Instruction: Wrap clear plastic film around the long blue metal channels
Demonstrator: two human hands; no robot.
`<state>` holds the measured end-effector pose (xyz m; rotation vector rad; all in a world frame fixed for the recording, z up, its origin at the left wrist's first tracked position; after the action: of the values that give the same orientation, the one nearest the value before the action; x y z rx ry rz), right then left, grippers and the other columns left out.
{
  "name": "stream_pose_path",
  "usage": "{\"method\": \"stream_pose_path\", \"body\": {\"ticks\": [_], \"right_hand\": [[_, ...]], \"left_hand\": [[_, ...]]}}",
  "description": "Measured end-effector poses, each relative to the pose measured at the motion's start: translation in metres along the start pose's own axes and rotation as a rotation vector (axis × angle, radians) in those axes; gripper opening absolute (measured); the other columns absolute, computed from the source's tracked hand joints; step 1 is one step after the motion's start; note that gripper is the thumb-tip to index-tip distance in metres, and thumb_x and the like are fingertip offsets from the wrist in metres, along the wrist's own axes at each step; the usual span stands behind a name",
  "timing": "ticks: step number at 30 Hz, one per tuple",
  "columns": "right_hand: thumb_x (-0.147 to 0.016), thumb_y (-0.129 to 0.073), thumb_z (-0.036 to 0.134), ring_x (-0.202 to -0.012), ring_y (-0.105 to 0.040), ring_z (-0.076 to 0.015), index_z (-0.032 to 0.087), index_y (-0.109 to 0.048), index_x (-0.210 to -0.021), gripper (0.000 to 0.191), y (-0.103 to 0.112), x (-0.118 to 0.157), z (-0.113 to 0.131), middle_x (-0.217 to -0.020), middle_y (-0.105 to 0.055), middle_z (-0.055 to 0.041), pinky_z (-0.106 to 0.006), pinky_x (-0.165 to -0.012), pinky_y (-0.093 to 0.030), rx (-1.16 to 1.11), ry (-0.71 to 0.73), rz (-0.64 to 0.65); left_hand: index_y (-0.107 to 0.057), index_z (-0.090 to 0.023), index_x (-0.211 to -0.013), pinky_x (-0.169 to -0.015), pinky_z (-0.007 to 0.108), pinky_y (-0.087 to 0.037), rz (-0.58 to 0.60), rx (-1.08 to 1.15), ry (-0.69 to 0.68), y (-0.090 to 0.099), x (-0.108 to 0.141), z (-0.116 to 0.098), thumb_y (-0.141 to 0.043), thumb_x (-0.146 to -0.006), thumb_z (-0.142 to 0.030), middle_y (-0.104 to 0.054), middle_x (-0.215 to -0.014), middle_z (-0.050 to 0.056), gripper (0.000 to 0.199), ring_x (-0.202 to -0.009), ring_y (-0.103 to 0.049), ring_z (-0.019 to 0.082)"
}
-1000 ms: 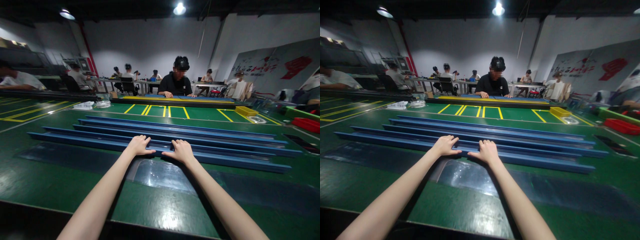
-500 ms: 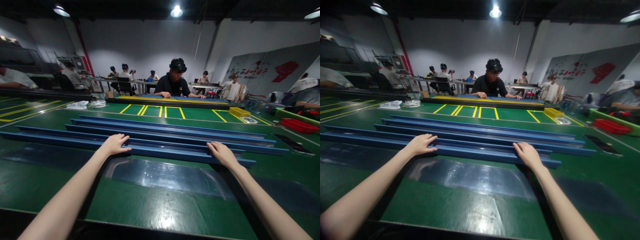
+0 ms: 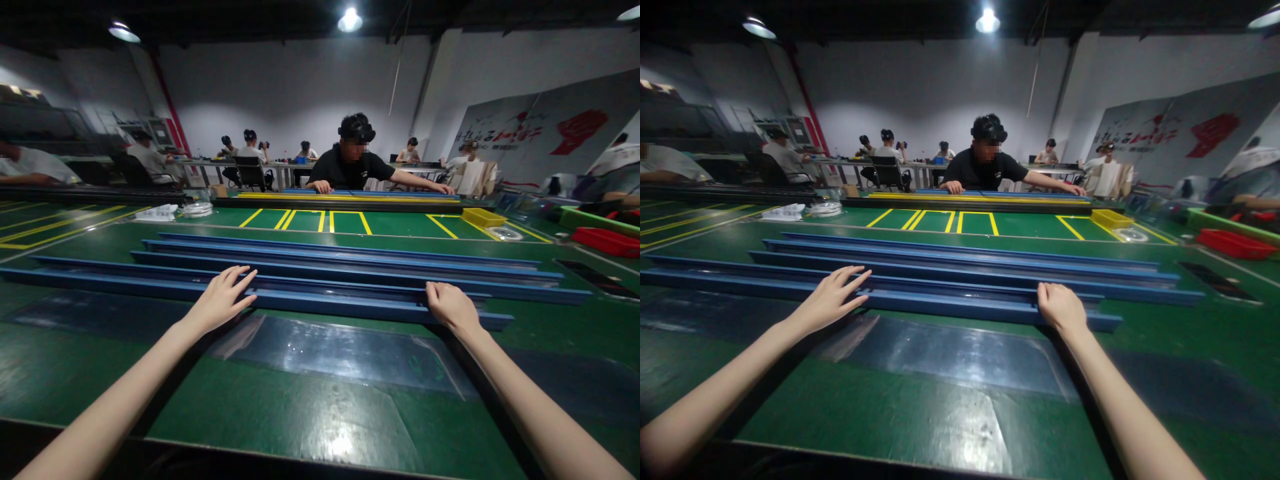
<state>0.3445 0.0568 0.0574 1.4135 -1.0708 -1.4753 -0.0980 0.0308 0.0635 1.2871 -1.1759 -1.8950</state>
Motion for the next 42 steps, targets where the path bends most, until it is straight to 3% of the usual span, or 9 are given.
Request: {"method": "stream_pose_path", "body": {"ticks": [3,6,11,15,21,28,35,39,42], "right_hand": [[-0.086,-0.021,0.029,-0.072,-0.061,-0.0198,0.018,-0.061,-0.064,0.047,0.003,0.003,0.006,-0.077,-0.067,-0.0104,-0.027,-0.059,-0.036,0.001,-0.011,-0.013],[-0.086,-0.022,0.027,-0.072,-0.061,-0.0189,0.018,-0.061,-0.065,0.046,0.006,0.006,0.023,-0.075,-0.067,-0.0097,-0.027,-0.060,-0.036,0.008,0.004,-0.027],[-0.085,-0.024,0.022,-0.071,-0.061,-0.0195,0.015,-0.063,-0.069,0.043,0.007,0.008,0.063,-0.075,-0.067,-0.0115,-0.028,-0.061,-0.037,0.023,0.047,-0.055],[-0.086,-0.024,0.022,-0.070,-0.062,-0.0218,0.013,-0.065,-0.069,0.045,0.006,0.005,0.091,-0.074,-0.067,-0.0126,-0.030,-0.061,-0.037,0.024,0.056,-0.078],[-0.087,-0.027,0.022,-0.074,-0.061,-0.0228,0.012,-0.066,-0.077,0.042,0.003,-0.003,0.123,-0.079,-0.067,-0.0142,-0.032,-0.064,-0.036,0.004,0.077,-0.090],[-0.088,-0.027,0.029,-0.077,-0.059,-0.0212,0.016,-0.065,-0.079,0.042,0.001,-0.005,0.133,-0.080,-0.067,-0.0099,-0.031,-0.066,-0.034,-0.022,0.111,-0.097],[-0.088,-0.027,0.031,-0.077,-0.055,-0.0173,0.019,-0.061,-0.076,0.038,0.007,0.001,0.128,-0.079,-0.064,-0.0058,-0.028,-0.069,-0.031,-0.089,0.153,-0.227],[-0.088,-0.029,0.030,-0.082,-0.052,-0.0171,0.019,-0.061,-0.082,0.034,0.007,0.002,0.132,-0.085,-0.062,-0.0055,-0.027,-0.072,-0.032,-0.148,0.258,-0.234],[-0.088,-0.032,0.028,-0.089,-0.050,-0.0171,0.018,-0.060,-0.089,0.030,0.011,0.003,0.135,-0.096,-0.060,-0.0064,-0.027,-0.077,-0.034,-0.245,0.366,-0.217]], "left_hand": [[-0.043,-0.022,-0.125,-0.094,0.040,-0.033,-0.031,0.080,-0.048,0.010,-0.005,-0.031,-0.033,-0.085,-0.044,-0.043,-0.127,0.009,0.046,-0.117,-0.034,0.023],[-0.047,-0.021,-0.120,-0.094,0.038,-0.033,-0.033,0.145,-0.106,0.013,-0.026,-0.068,-0.034,-0.087,-0.040,-0.047,-0.123,0.008,0.041,-0.115,-0.036,0.022],[-0.052,-0.020,-0.114,-0.090,0.036,-0.033,-0.023,0.188,-0.168,0.007,-0.063,-0.129,-0.035,-0.087,-0.040,-0.054,-0.116,0.006,0.037,-0.107,-0.044,0.020],[-0.055,-0.018,-0.108,-0.084,0.035,-0.034,-0.024,0.185,-0.159,-0.003,-0.080,-0.156,-0.034,-0.088,-0.040,-0.057,-0.108,0.006,0.036,-0.100,-0.049,0.020],[-0.058,-0.018,-0.098,-0.076,0.033,-0.035,-0.042,0.173,-0.125,-0.014,-0.093,-0.158,-0.032,-0.088,-0.040,-0.059,-0.096,0.006,0.035,-0.090,-0.051,0.019],[-0.060,-0.015,-0.095,-0.073,0.034,-0.039,-0.081,0.141,-0.119,-0.021,-0.093,-0.147,-0.034,-0.087,-0.032,-0.061,-0.088,0.008,0.032,-0.084,-0.053,0.020],[-0.060,-0.014,-0.101,-0.079,0.036,-0.042,-0.224,0.176,-0.113,-0.018,-0.085,-0.149,-0.035,-0.085,-0.026,-0.063,-0.096,0.009,0.032,-0.090,-0.056,0.021],[-0.059,-0.016,-0.105,-0.082,0.035,-0.041,-0.260,0.203,-0.114,-0.015,-0.080,-0.148,-0.036,-0.086,-0.024,-0.061,-0.106,0.009,0.031,-0.099,-0.053,0.021],[-0.061,-0.017,-0.097,-0.081,0.032,-0.042,-0.291,0.231,-0.169,-0.013,-0.075,-0.152,-0.035,-0.085,-0.023,-0.058,-0.111,0.009,0.029,-0.104,-0.050,0.020]]}}
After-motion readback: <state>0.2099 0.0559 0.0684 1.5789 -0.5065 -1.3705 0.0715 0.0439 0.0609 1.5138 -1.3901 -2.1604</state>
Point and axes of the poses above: each hand's wrist, its own x-axis away from the middle knuckle, its own y-axis out of the back of the hand, z = x × y, the point moved 9 cm from there along -x, towards the middle knuckle
